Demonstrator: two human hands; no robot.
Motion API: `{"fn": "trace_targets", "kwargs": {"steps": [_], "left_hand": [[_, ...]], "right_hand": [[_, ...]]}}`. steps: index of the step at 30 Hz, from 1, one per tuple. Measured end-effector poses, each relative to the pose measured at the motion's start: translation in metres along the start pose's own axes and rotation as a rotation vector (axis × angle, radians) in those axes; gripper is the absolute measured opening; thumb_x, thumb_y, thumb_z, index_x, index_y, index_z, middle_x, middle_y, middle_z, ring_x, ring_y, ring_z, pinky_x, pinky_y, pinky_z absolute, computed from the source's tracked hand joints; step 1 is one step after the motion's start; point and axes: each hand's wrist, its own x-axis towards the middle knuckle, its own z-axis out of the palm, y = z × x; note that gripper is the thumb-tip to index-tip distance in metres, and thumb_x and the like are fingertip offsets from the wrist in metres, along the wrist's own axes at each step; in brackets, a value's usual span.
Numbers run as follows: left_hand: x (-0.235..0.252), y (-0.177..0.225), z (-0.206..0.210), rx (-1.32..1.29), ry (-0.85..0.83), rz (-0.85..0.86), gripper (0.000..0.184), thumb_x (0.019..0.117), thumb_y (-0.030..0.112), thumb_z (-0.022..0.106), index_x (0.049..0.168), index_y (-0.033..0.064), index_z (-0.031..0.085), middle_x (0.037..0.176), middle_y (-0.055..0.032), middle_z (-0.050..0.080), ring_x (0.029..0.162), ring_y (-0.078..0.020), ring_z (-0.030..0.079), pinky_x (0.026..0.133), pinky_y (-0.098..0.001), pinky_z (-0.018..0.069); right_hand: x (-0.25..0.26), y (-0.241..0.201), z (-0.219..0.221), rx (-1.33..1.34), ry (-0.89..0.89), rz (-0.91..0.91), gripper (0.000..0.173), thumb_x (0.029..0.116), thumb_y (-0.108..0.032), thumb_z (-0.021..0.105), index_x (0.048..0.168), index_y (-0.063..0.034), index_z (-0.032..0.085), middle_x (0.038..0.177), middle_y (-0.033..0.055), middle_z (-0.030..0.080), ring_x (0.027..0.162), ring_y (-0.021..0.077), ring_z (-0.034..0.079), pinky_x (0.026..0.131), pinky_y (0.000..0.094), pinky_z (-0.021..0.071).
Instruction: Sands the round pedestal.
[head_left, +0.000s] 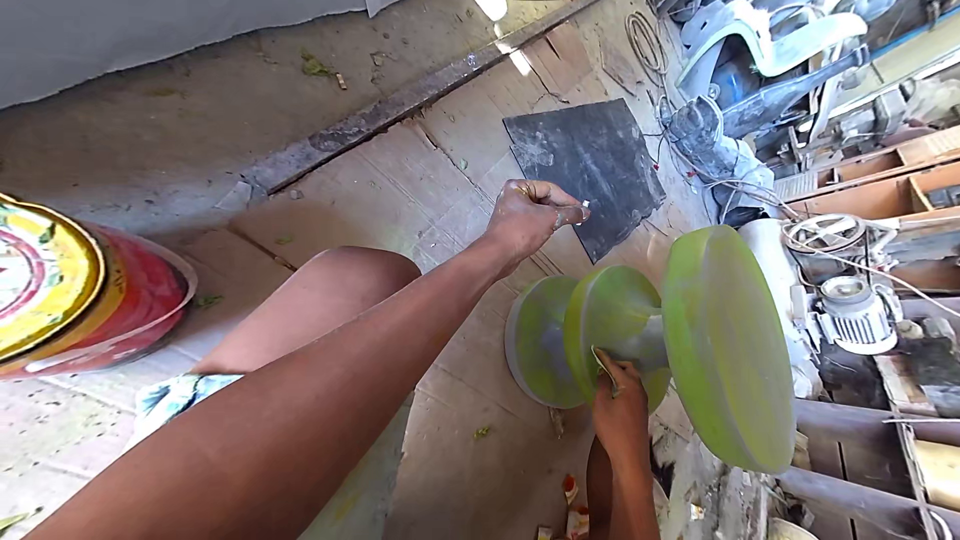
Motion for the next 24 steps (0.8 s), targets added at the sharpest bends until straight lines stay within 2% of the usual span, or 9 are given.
{"fn": "trace_targets", "kwargs": {"steps": [9,13,14,16,18,19,22,24], "left_hand": [[-0.003,0.001,0.002,0.015,-0.013,0.015,0.011,0.0841,0.02,0.086,0.091,0.0129,0.081,0.082,0.0014,0.074,0.074,-0.0069,0.064,0.072,-0.0288,0.0518],[-0.002,0.002,-0.004,0.03,-0.012,0.013,0.011,0.084,0.021,0.086,0.091,0.0142,0.081,0.082,0.0015,0.074,0.075,-0.0069,0.064,0.073,-0.0296,0.0523],[-0.002,0.003,-0.006,0.037,-0.013,0.006,0.011,0.084,0.022,0.086,0.091,0.0147,0.081,0.082,0.0019,0.073,0.075,-0.0068,0.064,0.073,-0.0294,0.052],[-0.003,0.005,-0.009,0.039,-0.008,0.002,0.011,0.0841,0.021,0.086,0.091,0.0145,0.081,0.082,0.0027,0.073,0.074,-0.006,0.063,0.071,-0.0282,0.0507],[-0.003,0.005,-0.011,0.032,-0.009,0.019,0.009,0.0844,0.02,0.086,0.09,0.0139,0.081,0.082,0.0027,0.074,0.074,-0.0051,0.064,0.071,-0.027,0.0514],[-0.003,0.004,-0.012,0.025,-0.015,0.029,0.009,0.0846,0.019,0.086,0.09,0.0131,0.081,0.082,0.0022,0.074,0.075,-0.0054,0.064,0.072,-0.0266,0.0519],[-0.003,0.002,-0.012,0.022,-0.026,0.045,0.01,0.0851,0.018,0.085,0.091,0.0117,0.08,0.084,0.0011,0.074,0.078,-0.007,0.065,0.073,-0.0267,0.0518],[-0.004,0.002,-0.011,0.031,-0.043,0.065,0.009,0.0861,0.018,0.084,0.091,0.0113,0.08,0.087,0.0008,0.075,0.08,-0.007,0.066,0.075,-0.0261,0.0532]], "right_hand": [[-0.027,0.006,0.009,-0.006,0.055,-0.175,0.041,0.0944,-0.007,0.056,0.13,-0.0187,0.073,0.114,0.0086,0.068,0.104,0.0183,0.066,0.088,0.038,0.0585],[-0.037,0.009,0.008,0.114,0.015,-0.171,0.037,0.0959,-0.012,0.055,0.127,-0.0188,0.074,0.113,0.0058,0.07,0.102,0.0145,0.067,0.088,0.0352,0.0581],[-0.044,0.011,0.009,0.207,0.027,-0.132,0.035,0.0961,-0.014,0.055,0.125,-0.0162,0.075,0.113,0.0057,0.071,0.104,0.0138,0.067,0.09,0.0343,0.0577],[-0.057,0.016,0.011,0.472,0.119,-0.039,0.027,0.0952,-0.011,0.058,0.115,-0.0034,0.075,0.109,0.0093,0.073,0.101,0.0141,0.07,0.091,0.0338,0.0596],[-0.072,0.019,0.014,0.743,0.255,0.118,0.02,0.0947,-0.007,0.059,0.105,0.0048,0.072,0.097,0.0107,0.074,0.091,0.0143,0.073,0.084,0.0347,0.0623],[-0.08,0.019,0.014,0.872,0.313,0.227,0.019,0.0959,-0.006,0.058,0.105,0.0064,0.069,0.094,0.0107,0.073,0.088,0.0147,0.073,0.083,0.0354,0.0624],[-0.104,0.017,0.008,1.268,0.414,0.475,0.022,0.0993,-0.009,0.054,0.118,0.0005,0.06,0.101,0.0091,0.071,0.092,0.0162,0.071,0.082,0.0374,0.0621],[-0.117,0.019,0.005,1.466,0.458,0.552,0.026,0.1003,-0.013,0.053,0.125,-0.0055,0.056,0.107,0.0088,0.069,0.098,0.0175,0.07,0.085,0.0399,0.0613]]}}
